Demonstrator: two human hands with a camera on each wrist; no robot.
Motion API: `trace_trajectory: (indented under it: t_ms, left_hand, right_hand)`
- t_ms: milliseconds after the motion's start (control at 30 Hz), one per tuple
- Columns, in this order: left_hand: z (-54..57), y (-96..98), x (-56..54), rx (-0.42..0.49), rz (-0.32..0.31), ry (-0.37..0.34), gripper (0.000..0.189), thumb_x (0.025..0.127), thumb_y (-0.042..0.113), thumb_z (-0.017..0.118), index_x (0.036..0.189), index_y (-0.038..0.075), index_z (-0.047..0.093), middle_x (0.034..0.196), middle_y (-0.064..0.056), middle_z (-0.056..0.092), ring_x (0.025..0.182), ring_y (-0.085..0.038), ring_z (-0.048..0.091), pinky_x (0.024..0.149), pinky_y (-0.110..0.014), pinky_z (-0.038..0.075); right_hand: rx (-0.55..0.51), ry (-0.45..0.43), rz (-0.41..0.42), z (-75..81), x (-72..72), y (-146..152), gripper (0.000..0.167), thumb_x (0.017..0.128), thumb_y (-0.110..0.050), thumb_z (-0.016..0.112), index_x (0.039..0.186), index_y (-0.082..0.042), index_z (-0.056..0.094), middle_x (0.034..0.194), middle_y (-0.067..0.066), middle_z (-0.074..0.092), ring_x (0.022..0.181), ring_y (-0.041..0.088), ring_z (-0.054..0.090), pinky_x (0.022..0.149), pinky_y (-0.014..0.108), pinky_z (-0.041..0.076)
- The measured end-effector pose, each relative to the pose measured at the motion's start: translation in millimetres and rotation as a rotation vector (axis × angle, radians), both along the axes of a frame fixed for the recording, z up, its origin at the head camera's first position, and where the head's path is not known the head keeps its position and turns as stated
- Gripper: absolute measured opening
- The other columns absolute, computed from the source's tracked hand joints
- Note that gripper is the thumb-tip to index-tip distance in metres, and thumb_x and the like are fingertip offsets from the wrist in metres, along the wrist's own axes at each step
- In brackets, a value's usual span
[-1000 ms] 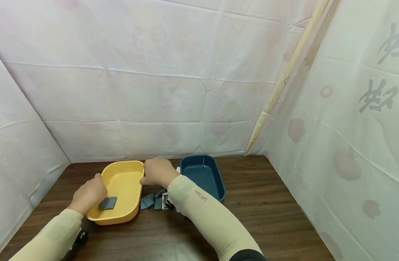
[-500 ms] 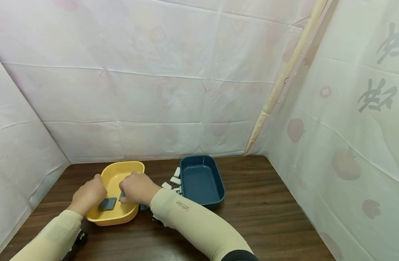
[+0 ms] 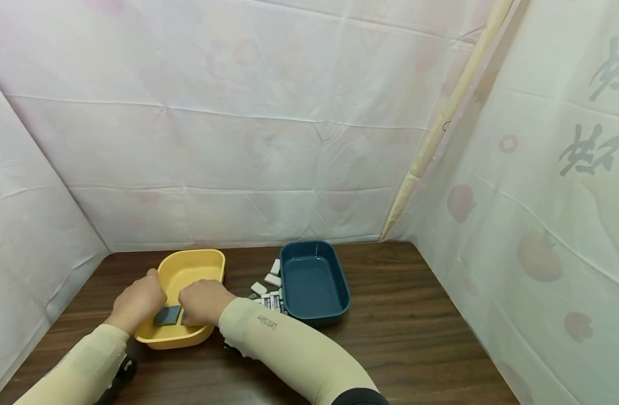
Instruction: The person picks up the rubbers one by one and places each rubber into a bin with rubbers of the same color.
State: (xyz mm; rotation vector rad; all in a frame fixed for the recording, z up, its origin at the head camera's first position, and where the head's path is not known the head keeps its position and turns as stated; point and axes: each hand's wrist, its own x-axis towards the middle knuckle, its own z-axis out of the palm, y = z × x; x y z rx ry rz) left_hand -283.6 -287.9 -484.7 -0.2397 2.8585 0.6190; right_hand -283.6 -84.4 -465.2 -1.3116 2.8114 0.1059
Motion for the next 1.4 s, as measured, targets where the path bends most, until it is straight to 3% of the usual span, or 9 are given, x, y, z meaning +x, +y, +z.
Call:
trace_trajectory:
  t_ms: [200,533,767,900,1000,1133,1300,1400]
  left_hand:
    - [-0.3,0.7,2.2,-0.002,-0.004,0.004,0.052,0.109,0.01,0.05,0.149,-0.021,0.036,0.085,-0.018,0.061,0.07,-0.034,0.062,0.061,-0.042,0.05]
    - [0.3,2.3,0.2,-0.004,0.009,-0.007,0.052,0.108,0.009,0.051,0.148,-0.02,0.036,0.085,-0.019,0.062,0.072,-0.034,0.063,0.061,-0.042,0.052]
    - [1.8,2.7,-0.1,-0.01,0.012,-0.012,0.054,0.108,0.01,0.051,0.151,-0.02,0.035,0.085,-0.02,0.063,0.071,-0.035,0.063,0.062,-0.042,0.051]
    - [2.4,3.0,0.3,-0.011,0.008,-0.013,0.055,0.109,0.01,0.05,0.153,-0.02,0.034,0.083,-0.018,0.062,0.069,-0.034,0.063,0.061,-0.042,0.05]
    - [2.6,3.6,0.9,-0.01,0.005,-0.014,0.057,0.108,0.009,0.05,0.154,-0.02,0.033,0.082,-0.018,0.061,0.069,-0.034,0.062,0.06,-0.042,0.05]
    - [2.8,4.4,0.2,-0.02,-0.004,-0.008,0.059,0.108,0.01,0.051,0.154,-0.021,0.032,0.085,-0.02,0.064,0.071,-0.034,0.063,0.061,-0.043,0.051]
    - [2.0,5.2,-1.1,-0.035,-0.01,-0.006,0.06,0.108,0.01,0.051,0.156,-0.021,0.031,0.095,-0.026,0.068,0.074,-0.036,0.065,0.063,-0.045,0.053]
    - [1.8,5.9,-1.8,-0.039,-0.011,-0.005,0.061,0.108,0.01,0.051,0.157,-0.021,0.031,0.097,-0.027,0.07,0.075,-0.036,0.066,0.063,-0.045,0.054]
  right_hand:
    - [0.017,0.001,-0.003,-0.8,1.2,-2,0.037,0.101,-0.036,0.086,0.078,-0.029,0.057,0.072,-0.014,0.052,0.068,0.005,0.049,0.062,0.022,0.04]
    - [0.024,0.023,-0.058,-5.8,3.9,-11,0.038,0.101,-0.042,0.084,0.077,-0.03,0.058,0.071,-0.015,0.053,0.066,0.004,0.052,0.059,0.024,0.043]
    - [-0.017,0.002,-0.029,-5.1,2.2,-6,0.037,0.101,-0.045,0.084,0.076,-0.03,0.061,0.071,-0.017,0.054,0.065,0.003,0.051,0.059,0.022,0.043]
    - [-0.07,-0.039,0.011,-0.8,-2.1,-1,0.025,0.102,-0.039,0.081,0.08,-0.031,0.072,0.076,-0.019,0.062,0.072,0.002,0.054,0.065,0.019,0.044]
    - [-0.136,-0.053,0.02,7.5,-7.3,7,0.012,0.105,-0.034,0.078,0.095,-0.032,0.084,0.093,-0.02,0.073,0.084,-0.001,0.061,0.074,0.015,0.049]
    - [-0.207,-0.045,-0.013,24.4,-15.3,24,0.014,0.109,-0.028,0.073,0.108,-0.03,0.087,0.107,-0.017,0.078,0.088,0.0,0.066,0.076,0.017,0.054]
    - [-0.224,-0.041,-0.102,36.6,-26.1,50,0.016,0.111,-0.027,0.07,0.115,-0.027,0.086,0.108,-0.014,0.08,0.081,0.0,0.062,0.074,0.019,0.053]
    - [-0.192,-0.053,-0.14,37.5,-31.8,67,0.018,0.112,-0.027,0.069,0.102,-0.021,0.084,0.09,-0.008,0.074,0.071,0.004,0.054,0.066,0.021,0.046]
